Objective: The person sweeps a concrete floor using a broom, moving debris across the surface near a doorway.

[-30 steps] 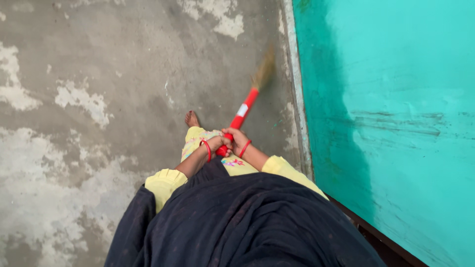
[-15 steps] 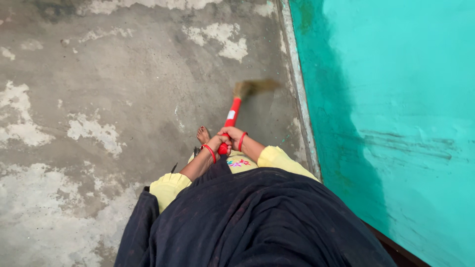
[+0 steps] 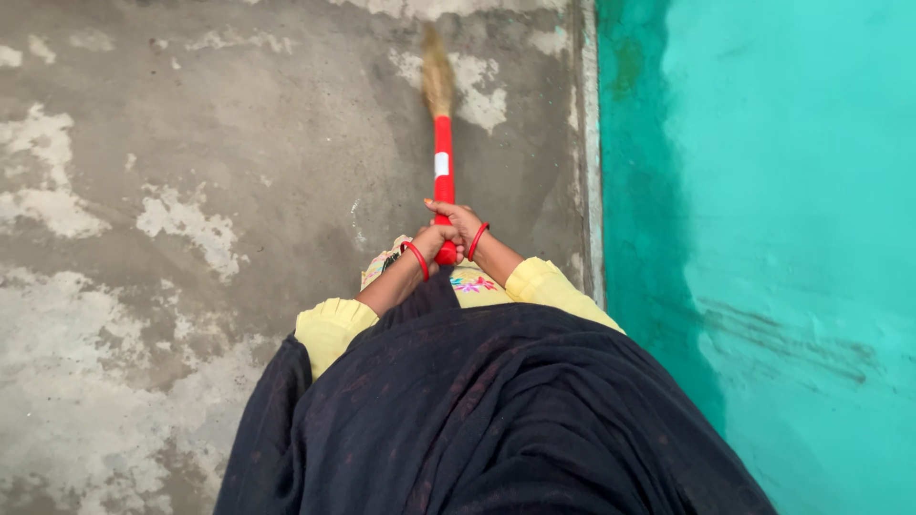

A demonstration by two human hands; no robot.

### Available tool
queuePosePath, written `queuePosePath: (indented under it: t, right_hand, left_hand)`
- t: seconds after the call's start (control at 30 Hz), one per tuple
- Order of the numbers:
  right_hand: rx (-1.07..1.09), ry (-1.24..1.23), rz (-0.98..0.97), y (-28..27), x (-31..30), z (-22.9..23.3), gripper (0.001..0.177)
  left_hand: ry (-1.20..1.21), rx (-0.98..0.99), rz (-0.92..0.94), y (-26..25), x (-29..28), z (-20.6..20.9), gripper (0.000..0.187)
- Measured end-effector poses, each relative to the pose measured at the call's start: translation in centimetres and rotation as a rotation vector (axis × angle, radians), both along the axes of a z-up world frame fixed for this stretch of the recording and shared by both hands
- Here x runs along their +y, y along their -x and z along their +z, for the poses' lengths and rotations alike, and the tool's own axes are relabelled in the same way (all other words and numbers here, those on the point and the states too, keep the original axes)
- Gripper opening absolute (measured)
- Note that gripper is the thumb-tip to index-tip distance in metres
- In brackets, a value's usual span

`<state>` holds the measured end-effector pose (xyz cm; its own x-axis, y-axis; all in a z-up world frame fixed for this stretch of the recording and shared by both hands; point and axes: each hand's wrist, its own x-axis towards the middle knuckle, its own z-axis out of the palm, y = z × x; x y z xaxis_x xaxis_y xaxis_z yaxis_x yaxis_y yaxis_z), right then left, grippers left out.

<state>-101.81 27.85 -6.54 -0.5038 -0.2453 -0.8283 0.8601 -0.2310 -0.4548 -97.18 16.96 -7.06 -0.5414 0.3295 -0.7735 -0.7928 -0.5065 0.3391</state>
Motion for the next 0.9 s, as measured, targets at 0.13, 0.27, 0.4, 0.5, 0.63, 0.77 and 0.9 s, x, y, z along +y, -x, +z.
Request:
queuePosePath:
  t: [0.13, 0.27, 0.4, 0.5, 0.63, 0.77, 0.9]
  right_hand:
    - [-0.043, -0.017, 0.097, 2.3, 0.5, -1.2, 0.025]
    - [-0.261, 0.124, 0.232, 6.1, 0.2, -3.7, 0.013]
    - [-0.264, 0.157, 0.469, 10.5, 0.1, -4.7, 0.014]
    - [-0.186, 0.094, 0.588, 12.8, 0.6, -3.7, 0.016]
    - [-0.086, 0.083, 0.679, 13.7, 1.4, -3.9, 0.016]
    - [-0.296, 0.212, 0.825, 11.9, 2.1, -5.4, 0.014]
    - [-0.195, 0.196, 1.075, 7.7, 2.2, -5.8, 0.014]
  left_hand:
    - [-0.147, -0.04, 0.047, 2.2, -0.9, -4.3, 0.01]
    - [-0.184, -0.014, 0.105, 4.6, -1.1, -8.0, 0.008]
    - [-0.078, -0.016, 0.38, 6.6, -0.1, -7.6, 0.008]
    - [-0.09, -0.051, 0.501, 7.1, 2.1, -6.5, 0.007]
    - [0.031, -0.072, 0.604, 6.1, 6.1, -4.2, 0.009]
    - [0.148, -0.064, 0.825, 2.9, 10.2, -1.4, 0.014]
    - [0.222, -0.096, 1.036, -1.7, 14.4, -1.9, 0.02]
